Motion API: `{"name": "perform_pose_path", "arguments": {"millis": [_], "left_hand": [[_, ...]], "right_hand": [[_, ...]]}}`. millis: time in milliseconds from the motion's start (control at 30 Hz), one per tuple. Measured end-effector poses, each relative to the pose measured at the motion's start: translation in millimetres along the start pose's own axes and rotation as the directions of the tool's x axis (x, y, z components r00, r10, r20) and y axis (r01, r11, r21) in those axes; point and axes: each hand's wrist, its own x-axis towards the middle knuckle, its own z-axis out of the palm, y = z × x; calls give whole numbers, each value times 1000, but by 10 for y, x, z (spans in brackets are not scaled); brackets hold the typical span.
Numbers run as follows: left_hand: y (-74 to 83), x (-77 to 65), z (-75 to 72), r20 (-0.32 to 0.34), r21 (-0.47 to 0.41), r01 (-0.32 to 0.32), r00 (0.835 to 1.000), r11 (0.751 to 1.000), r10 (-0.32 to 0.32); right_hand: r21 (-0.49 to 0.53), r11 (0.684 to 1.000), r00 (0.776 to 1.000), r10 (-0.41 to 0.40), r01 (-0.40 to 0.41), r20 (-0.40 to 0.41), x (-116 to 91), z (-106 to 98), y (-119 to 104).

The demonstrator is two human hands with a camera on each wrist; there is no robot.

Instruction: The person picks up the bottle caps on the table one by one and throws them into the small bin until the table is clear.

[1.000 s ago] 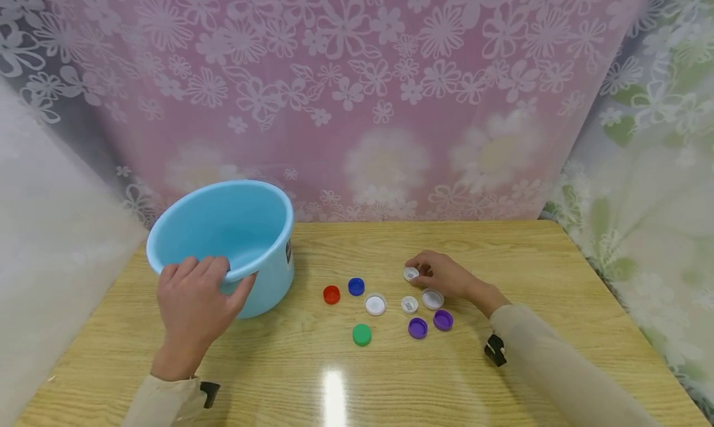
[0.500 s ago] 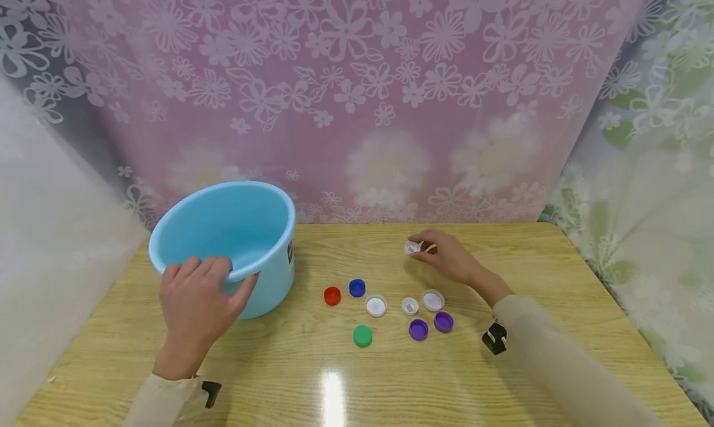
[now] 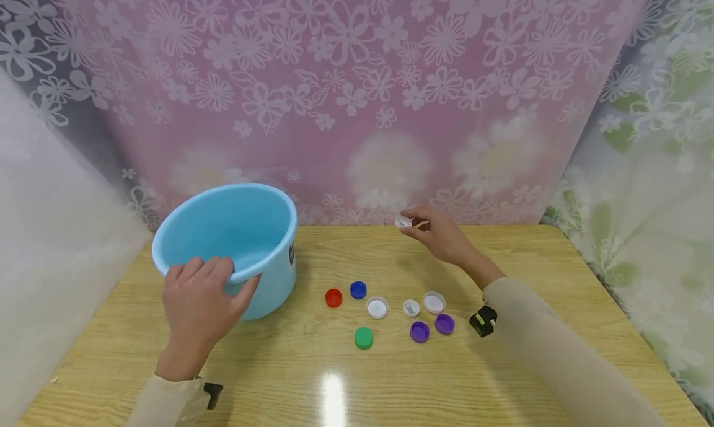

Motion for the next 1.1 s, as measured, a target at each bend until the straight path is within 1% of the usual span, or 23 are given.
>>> {"name": "perform_pose_path", "arguments": {"millis": [233,533,600,667,800,1000,1100], "left_hand": [[-3,-3,-10,-6,1,-2,1000,1000,2],[-25,-18,-21,0,9,5,1000,1000,-5],[-29,-20,-21,0,9,5,1000,1000,-5],[-31,-23,-20,-1,8,1,1000,1000,-1],[-32,-21,-5,-7,-3,-3,1000,1000,3],[-26,-2,2,-10,-15,-12,1000,1000,12],[-18,16,-1,-13,-17,-13,1000,1000,13]], "right_hand": [[6,1000,1000,-22,23,-16,197,13,-261],[8,998,998,-59,59,-29,495,195,-595],[41,997,997,-65,66,-33,562,234,-679],[101,992,996,-74,78,-45,620,277,-762],[209,972,993,-91,104,-69,713,376,-915],[266,951,986,-137,158,-99,836,515,-1129],[305,932,979,-171,197,-110,892,584,-1238]]}}
